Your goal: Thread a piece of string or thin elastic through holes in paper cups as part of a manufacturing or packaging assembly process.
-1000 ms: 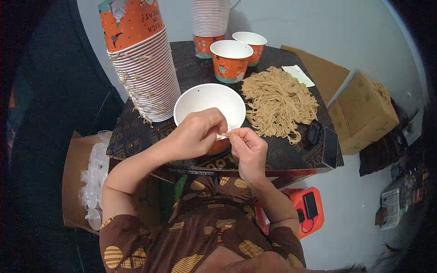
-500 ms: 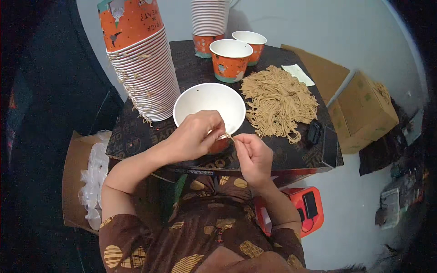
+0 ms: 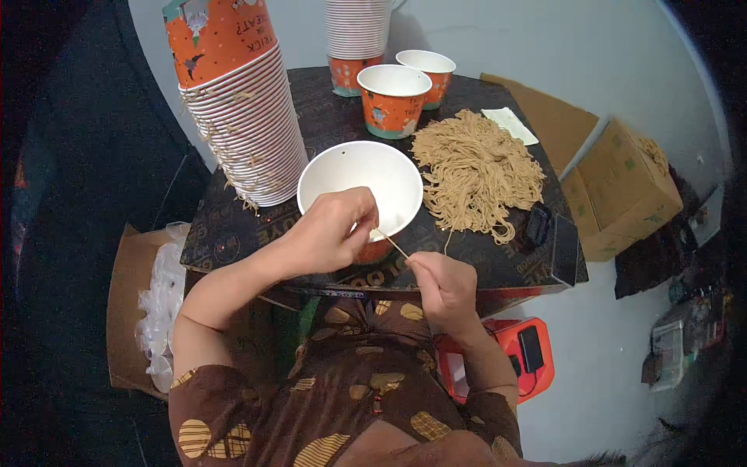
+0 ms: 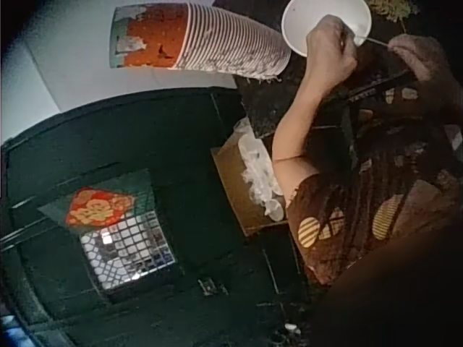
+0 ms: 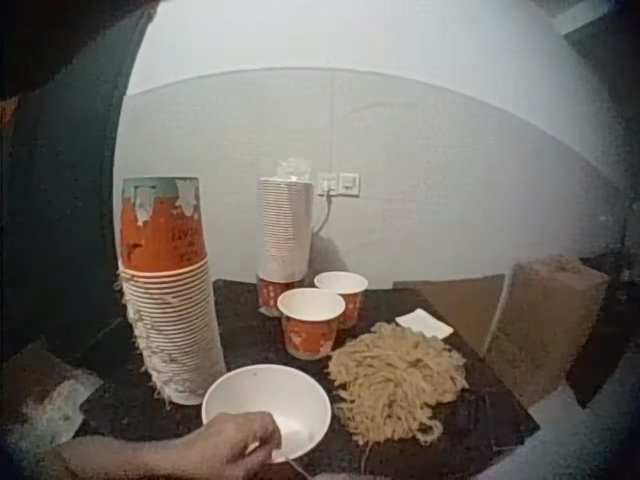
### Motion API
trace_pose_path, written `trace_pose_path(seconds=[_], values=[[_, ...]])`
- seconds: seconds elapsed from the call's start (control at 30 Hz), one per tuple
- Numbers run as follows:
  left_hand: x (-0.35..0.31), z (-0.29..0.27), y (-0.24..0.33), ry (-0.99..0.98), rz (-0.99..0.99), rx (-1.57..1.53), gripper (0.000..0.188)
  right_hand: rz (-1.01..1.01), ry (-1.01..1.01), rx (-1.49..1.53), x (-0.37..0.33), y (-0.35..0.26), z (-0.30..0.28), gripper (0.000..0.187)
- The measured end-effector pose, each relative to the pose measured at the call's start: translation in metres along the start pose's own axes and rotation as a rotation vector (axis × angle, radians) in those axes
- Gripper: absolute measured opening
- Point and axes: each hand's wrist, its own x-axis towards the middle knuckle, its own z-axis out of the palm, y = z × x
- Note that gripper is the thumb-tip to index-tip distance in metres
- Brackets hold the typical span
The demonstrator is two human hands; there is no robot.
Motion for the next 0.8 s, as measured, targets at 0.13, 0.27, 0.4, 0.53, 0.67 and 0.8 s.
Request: trace_pose_path(seconds=[0.13,0.27,0.4,0.53,0.67,0.8], values=[[0.000,-0.010,-0.006,0.003,0.072,0.155,0.009,0.104,-0.079,0.072,0.003,-0.006,-0.001,0.008],[-0.007,-0.034,0.004,-0.158,0.100,0.212,0.022,0.090,-0.072,0.069,0.000,-0.003,-0.004,0.007],[-0.022,-0.064,-0.002,-0.294,0.053,0.489,0.040,0.258,-0.106,0.285,-0.005,-0.006,-0.019,0.005],[-0.034,-0.066,-0.019,-0.257,0.118,0.639,0.032,0.431,-0.105,0.299,-0.006,-0.016,-0.043,0.008],[-0.034,-0.052,-0.003,-0.209,0.208,0.699,0.024,0.324,0.008,0.241,-0.011,-0.024,-0.060,0.009],[-0.024,-0.020,0.009,-0.160,0.253,0.724,0.012,0.197,0.054,0.257,-0.009,-0.041,-0.059,0.006]])
